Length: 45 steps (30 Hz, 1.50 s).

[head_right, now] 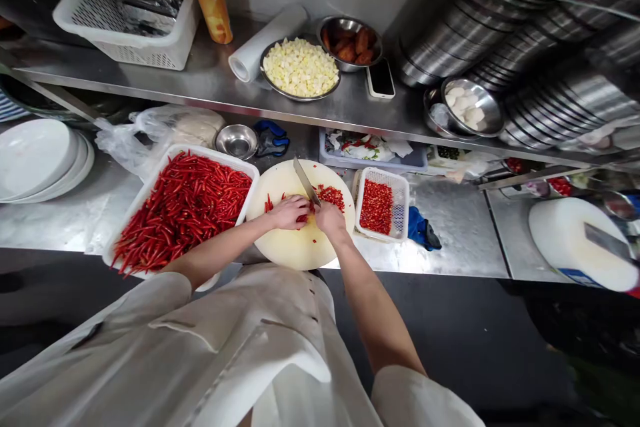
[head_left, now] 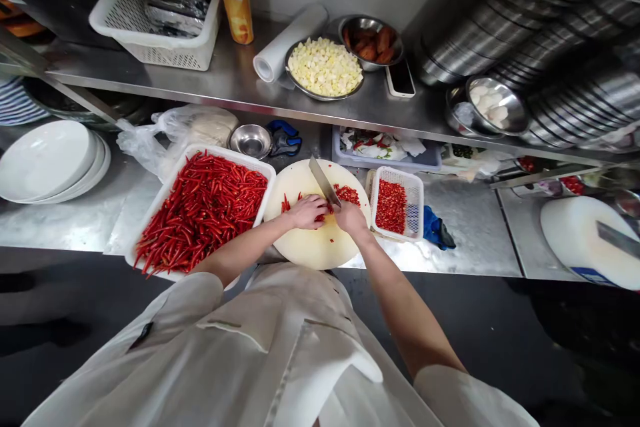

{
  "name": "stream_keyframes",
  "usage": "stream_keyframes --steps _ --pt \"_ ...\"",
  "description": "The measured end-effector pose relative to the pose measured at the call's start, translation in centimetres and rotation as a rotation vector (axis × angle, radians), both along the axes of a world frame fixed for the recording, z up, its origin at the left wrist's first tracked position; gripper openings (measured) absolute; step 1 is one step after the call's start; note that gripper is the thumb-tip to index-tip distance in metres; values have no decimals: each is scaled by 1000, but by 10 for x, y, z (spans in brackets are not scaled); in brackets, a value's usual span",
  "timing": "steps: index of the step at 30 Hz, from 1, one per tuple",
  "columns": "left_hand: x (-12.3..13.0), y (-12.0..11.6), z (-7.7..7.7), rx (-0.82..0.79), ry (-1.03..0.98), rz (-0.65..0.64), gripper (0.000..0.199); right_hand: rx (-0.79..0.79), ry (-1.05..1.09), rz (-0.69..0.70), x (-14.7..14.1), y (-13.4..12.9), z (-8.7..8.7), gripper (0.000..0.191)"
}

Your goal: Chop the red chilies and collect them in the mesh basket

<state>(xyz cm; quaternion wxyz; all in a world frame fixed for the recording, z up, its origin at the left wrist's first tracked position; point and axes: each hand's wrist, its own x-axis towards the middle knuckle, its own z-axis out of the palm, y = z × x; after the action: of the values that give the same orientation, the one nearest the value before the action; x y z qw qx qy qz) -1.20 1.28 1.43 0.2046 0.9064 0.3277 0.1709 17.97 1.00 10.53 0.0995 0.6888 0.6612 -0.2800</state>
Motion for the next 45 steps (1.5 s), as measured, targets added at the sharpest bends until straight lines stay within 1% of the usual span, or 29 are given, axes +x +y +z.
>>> stream_keyframes --steps 3,5,8,14,17,22,26,30,34,38,41,43,45 --pt "-1 -1 -1 12 -9 18 29 6 -35 -30 -3 -1 -5 43" --pt "-2 -2 -1 13 -6 6 27 -6 -57 -35 -5 2 -6 44" --pt "-2 -5 0 28 5 -8 26 -5 -42 5 -9 6 -5 43" --pt "-4 -15 3 31 23 22 23 -5 -48 -2 -16 6 -1 42" --pt "-6 -19 6 18 31 41 25 -2 -32 38 -16 3 1 41" --pt "-8 -25 7 7 34 57 26 -3 -47 29 -19 -5 1 41" --pt "-9 -29 8 14 54 83 25 -3 -29 64 -20 -8 0 42" --pt "-9 -32 8 10 57 96 23 -5 -50 32 -20 -11 0 43" --pt "-10 -34 9 -5 53 120 23 -36 -15 69 -20 -15 2 42" --pt "-11 -36 13 -13 34 136 20 -39 -24 29 -22 -19 1 43" --pt "-13 -38 15 -12 41 120 19 -58 7 48 -23 -19 2 43" --pt "-14 -40 15 -12 43 124 19 -71 26 65 -22 -21 1 42" --pt "-16 -42 12 -17 42 152 19 -60 17 53 -23 -24 -1 42"
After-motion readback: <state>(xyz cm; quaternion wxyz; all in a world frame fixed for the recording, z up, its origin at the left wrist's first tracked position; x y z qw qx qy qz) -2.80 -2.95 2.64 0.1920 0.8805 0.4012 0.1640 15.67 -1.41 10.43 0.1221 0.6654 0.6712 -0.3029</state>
